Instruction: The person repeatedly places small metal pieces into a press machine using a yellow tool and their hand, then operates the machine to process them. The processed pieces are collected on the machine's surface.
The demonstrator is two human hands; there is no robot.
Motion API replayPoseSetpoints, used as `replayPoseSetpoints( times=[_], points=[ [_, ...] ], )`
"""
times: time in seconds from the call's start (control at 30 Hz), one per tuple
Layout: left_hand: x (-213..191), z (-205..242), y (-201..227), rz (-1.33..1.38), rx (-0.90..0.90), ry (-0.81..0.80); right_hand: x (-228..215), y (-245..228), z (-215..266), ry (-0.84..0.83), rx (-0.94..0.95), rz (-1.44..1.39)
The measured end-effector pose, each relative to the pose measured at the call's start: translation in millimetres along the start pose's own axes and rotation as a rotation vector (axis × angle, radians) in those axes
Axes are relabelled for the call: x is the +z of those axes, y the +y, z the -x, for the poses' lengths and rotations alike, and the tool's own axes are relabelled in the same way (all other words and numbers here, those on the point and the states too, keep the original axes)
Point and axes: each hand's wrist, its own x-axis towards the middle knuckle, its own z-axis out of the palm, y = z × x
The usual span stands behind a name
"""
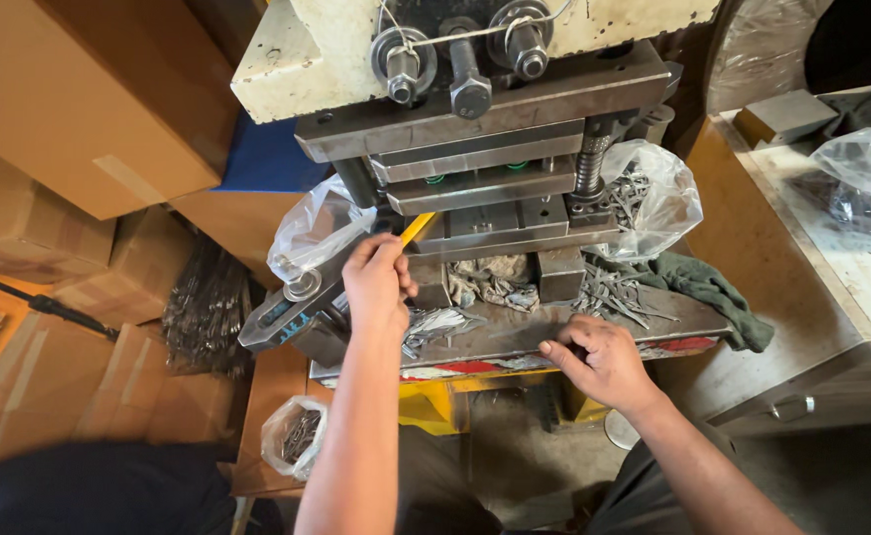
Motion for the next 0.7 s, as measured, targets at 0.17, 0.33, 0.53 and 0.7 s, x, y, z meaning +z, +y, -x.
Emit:
replayPoseSetpoints(
  times=[0.17, 0.33, 0.53, 0.7],
  points=[
    [-1.4, 3.4, -12.2, 0.195, -0.039, -0.004, 0.3, -0.8, 1.1, -0.008, -0.007, 0.008],
    [-5.9, 19.5, -13.6, 0.211, 0.007, 0.037, 3.6, -0.4, 2.9, 0.001, 0.017, -0.008],
    [4.9, 18.7, -8.5, -0.105, 0.165, -0.010, 3.8, -1.9, 2.2, -0.009, 0.041, 0.041],
    [13.3, 4.5, 0.9, -0.294, 0.358, -0.014, 2.3, -5.0, 3.1, -0.007, 0.072, 0.027]
  ],
)
